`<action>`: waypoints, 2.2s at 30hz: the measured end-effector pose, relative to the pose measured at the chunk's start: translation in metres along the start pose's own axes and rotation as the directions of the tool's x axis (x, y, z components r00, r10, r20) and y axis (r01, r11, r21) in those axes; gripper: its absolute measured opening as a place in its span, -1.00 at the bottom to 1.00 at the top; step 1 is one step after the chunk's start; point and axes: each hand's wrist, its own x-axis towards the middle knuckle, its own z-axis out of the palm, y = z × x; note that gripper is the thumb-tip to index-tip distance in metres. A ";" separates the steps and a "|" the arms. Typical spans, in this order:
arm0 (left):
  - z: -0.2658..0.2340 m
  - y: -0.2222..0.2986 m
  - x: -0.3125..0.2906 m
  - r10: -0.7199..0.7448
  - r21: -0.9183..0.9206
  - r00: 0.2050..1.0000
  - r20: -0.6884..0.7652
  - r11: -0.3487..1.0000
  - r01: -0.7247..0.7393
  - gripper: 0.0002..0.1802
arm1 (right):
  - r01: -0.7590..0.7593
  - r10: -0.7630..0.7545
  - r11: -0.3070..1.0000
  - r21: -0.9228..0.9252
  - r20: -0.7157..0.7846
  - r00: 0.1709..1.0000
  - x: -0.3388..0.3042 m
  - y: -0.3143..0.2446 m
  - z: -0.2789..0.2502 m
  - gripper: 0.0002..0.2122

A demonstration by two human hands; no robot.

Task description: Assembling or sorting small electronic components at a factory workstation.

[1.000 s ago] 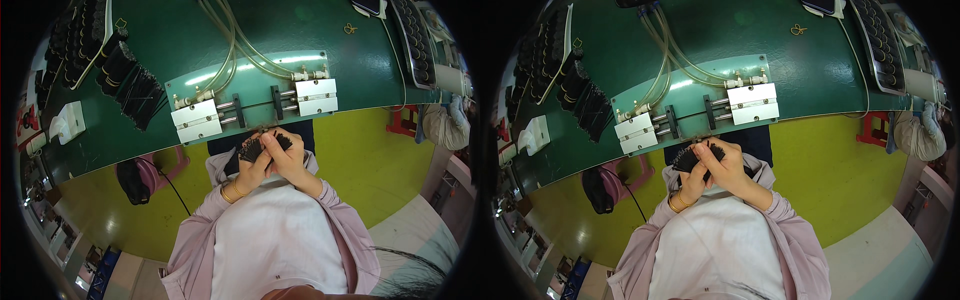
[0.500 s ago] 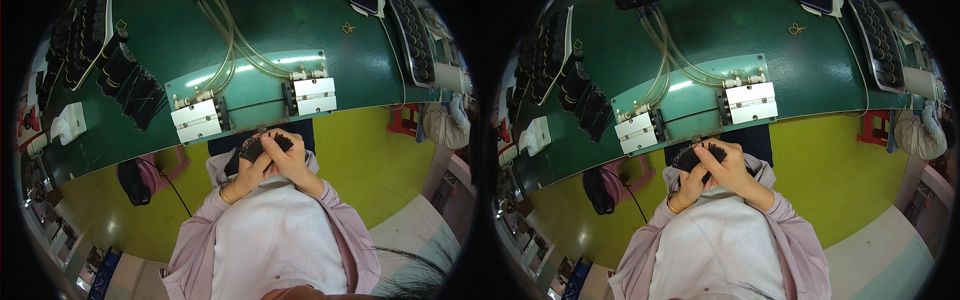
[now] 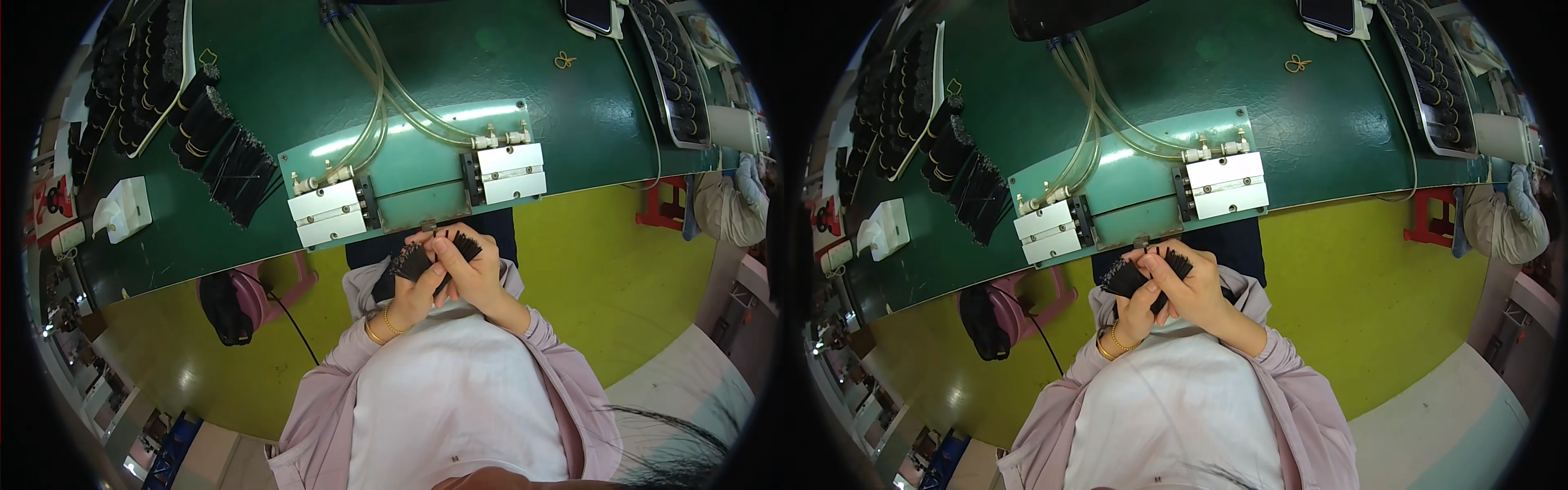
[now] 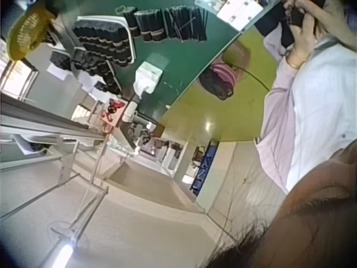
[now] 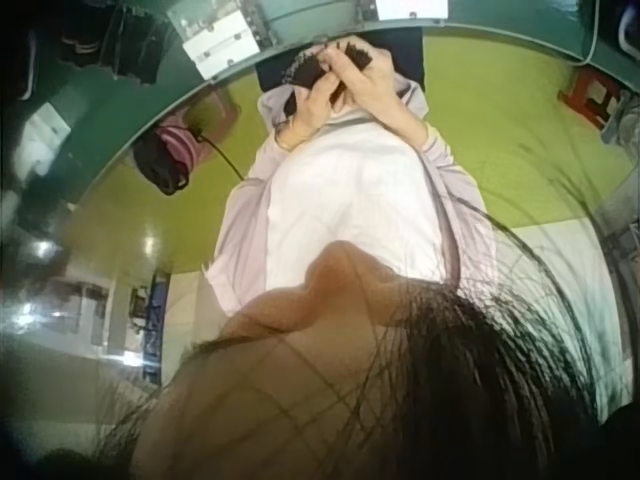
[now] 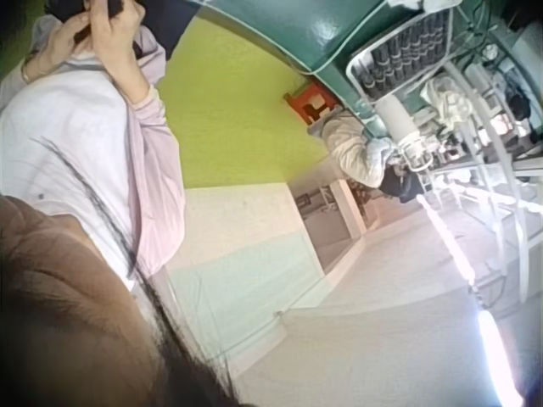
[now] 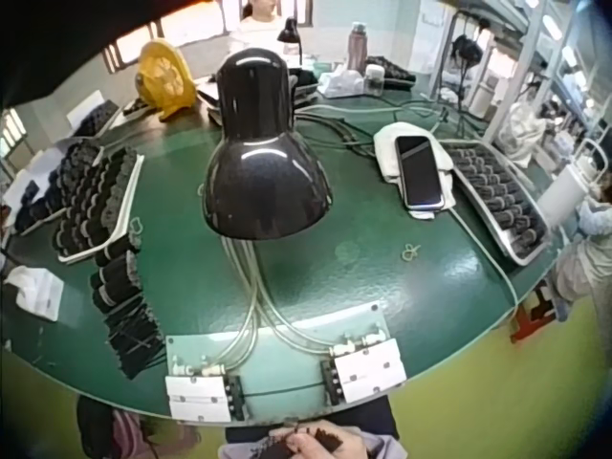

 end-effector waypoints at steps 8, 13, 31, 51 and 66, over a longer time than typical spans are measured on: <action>-0.007 -0.007 0.001 0.051 0.052 0.999 -0.010 0.997 -0.051 -0.83 | -0.108 0.110 0.994 -0.035 0.044 0.993 0.001 -0.006 -0.001 -0.80; -0.011 -0.009 0.001 0.033 0.052 0.999 0.015 0.998 -0.034 -0.84 | -0.138 0.139 0.990 -0.033 0.046 0.989 0.002 -0.008 0.000 -0.79; -0.008 -0.006 0.003 0.046 0.054 0.999 0.008 0.997 -0.046 -0.86 | -0.133 0.135 0.990 -0.046 0.029 0.990 0.004 -0.011 0.000 -0.78; -0.009 0.002 0.006 -0.039 0.058 0.989 0.144 0.998 0.031 -0.84 | -0.096 0.105 0.992 -0.086 0.105 0.989 0.001 -0.015 -0.006 -0.83; -0.007 -0.009 0.004 0.083 0.114 0.996 0.033 0.990 -0.087 -0.84 | -0.132 0.135 0.990 -0.050 0.081 0.987 0.002 -0.011 -0.004 -0.79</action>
